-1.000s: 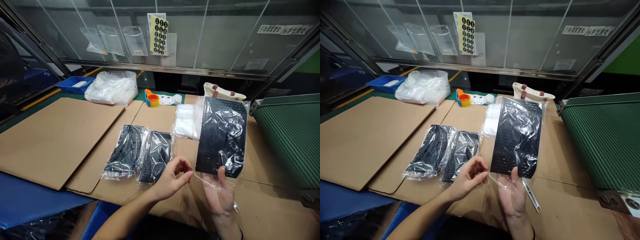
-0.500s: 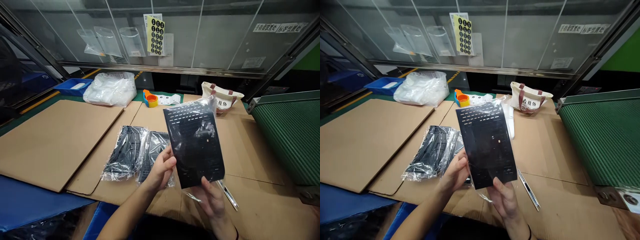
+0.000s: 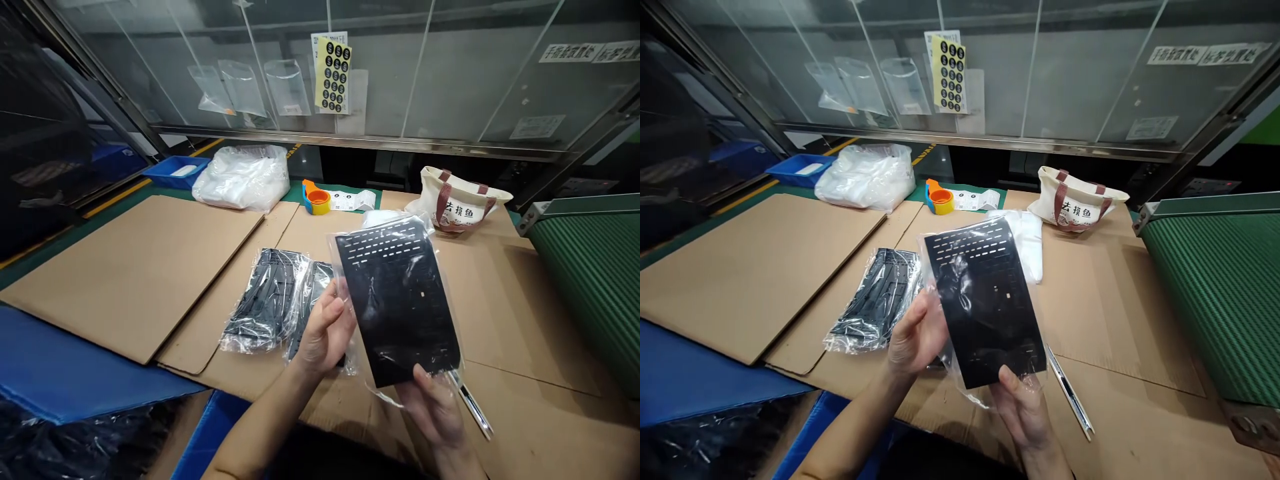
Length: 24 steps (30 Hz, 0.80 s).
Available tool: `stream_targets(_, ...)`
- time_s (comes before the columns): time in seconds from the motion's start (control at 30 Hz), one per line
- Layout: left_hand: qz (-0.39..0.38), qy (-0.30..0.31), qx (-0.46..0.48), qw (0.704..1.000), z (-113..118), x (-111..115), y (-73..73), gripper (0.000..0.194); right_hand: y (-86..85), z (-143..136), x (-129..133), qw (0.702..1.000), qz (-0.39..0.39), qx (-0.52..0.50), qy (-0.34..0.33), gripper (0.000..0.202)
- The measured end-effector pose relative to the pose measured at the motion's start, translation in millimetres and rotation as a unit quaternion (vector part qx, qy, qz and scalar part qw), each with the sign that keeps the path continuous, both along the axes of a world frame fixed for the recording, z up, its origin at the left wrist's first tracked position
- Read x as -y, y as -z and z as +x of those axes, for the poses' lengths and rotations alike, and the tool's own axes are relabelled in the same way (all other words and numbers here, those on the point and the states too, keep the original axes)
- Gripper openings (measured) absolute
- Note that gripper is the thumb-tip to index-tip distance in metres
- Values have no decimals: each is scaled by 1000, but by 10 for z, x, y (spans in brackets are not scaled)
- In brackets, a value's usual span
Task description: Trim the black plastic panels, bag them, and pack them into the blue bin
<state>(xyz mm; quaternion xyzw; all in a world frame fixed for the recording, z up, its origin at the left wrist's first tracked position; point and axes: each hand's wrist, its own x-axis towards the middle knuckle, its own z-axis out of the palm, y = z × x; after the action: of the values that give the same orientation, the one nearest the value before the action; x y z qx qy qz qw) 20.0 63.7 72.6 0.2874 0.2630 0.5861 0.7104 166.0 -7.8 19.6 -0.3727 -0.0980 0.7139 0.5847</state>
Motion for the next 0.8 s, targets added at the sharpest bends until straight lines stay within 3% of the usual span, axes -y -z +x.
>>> stream_targets(0.1, -11, -26, -29, 999, -19, -19, 26, 46, 9, 4, 22, 1000, 0, 4, -6, 57)
stream_targets(0.23, 3, -69, -53, 996, -59, -34, 48, 50, 21, 7, 29, 1000, -9, 5, -20, 60)
stream_targets(0.6, 1, -5, 31, 999, 20, 122, -33, 51, 24, -39, 10, 999, -3, 28, -45, 62)
stream_targets(0.67, -2, -18, 39, 999, 31, 166, -51, 51, 26, -41, -19, 998, -6, 51, -24, 60)
stream_targets(0.8, 19, -84, 10, 996, -32, 223, -82, 50, 87, 48, -105, 992, 7, 86, 95, 43)
